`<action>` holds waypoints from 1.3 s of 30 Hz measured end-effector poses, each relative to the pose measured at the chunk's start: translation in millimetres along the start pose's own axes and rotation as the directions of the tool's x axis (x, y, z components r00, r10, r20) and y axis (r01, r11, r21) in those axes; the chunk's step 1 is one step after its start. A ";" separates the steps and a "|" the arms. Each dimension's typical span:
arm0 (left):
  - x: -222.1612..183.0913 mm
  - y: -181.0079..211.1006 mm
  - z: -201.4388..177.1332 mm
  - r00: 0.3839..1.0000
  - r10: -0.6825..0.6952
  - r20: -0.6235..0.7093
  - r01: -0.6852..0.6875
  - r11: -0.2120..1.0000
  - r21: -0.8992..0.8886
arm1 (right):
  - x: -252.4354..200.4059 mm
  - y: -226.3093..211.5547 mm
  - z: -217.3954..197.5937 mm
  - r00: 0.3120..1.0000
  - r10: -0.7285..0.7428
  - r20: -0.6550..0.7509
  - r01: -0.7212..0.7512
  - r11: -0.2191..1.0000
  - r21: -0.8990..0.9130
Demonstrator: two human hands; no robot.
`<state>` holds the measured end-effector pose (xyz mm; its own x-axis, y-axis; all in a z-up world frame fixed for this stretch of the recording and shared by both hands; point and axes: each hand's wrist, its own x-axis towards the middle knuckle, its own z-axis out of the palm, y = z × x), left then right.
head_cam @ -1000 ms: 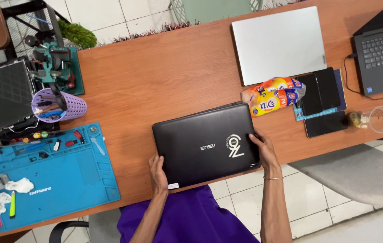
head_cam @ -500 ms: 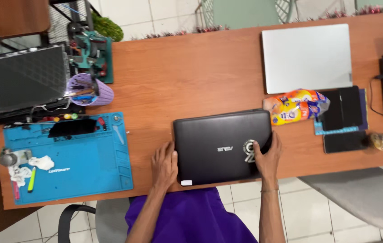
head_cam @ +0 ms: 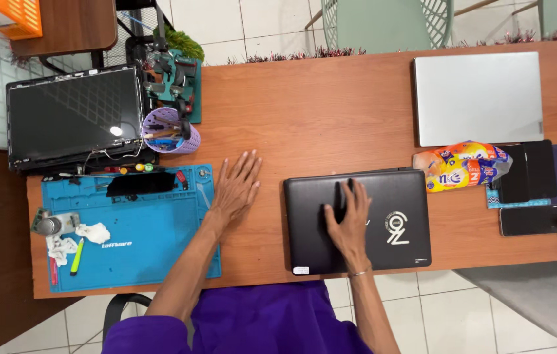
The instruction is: The person cleans a laptop screen with a cloth, closes the laptop, moves it aside, and then takes a screen assembly and prepares it on the workbench by applying adhesive tape.
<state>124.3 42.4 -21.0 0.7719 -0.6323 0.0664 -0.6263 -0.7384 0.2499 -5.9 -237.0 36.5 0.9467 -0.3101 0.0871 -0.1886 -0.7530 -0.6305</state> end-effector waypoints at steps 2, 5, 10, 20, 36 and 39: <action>-7.6 2.4 7.5 0.996 0.092 0.001 -0.092 0.995 -0.026 | 1.0 -13.3 9.5 0.999 -0.011 0.031 0.010 1.000 0.013; -6.1 6.7 12.8 0.981 0.187 0.054 -0.186 0.982 -0.032 | 1.0 -27.7 17.6 0.998 -0.018 0.052 0.017 1.000 0.019; 6.4 8.5 -5.0 0.926 -0.323 -0.193 0.306 0.945 -0.113 | -1.9 -54.8 28.6 0.993 -0.103 0.057 0.099 0.993 0.067; -93.0 -11.0 -35.3 0.908 -0.387 -0.161 0.290 0.858 -0.424 | 1.9 -113.3 90.3 0.963 0.091 0.253 -0.155 0.957 0.246; -199.0 -188.4 -100.7 0.566 -0.798 -0.207 0.498 0.531 -0.686 | 19.2 -229.3 233.5 0.943 -0.177 0.282 -0.001 0.846 0.534; -199.0 -215.3 -93.9 0.672 -0.671 -0.313 0.398 0.684 -0.611 | 21.3 -242.6 250.9 0.948 -0.187 0.258 0.012 0.831 0.557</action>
<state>115.9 349.3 2.7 0.9732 0.1437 0.1796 -0.0547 -0.6140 0.7874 125.6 84.7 -2.2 1.0000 -0.0037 0.0015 0.0003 -0.3060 -0.9520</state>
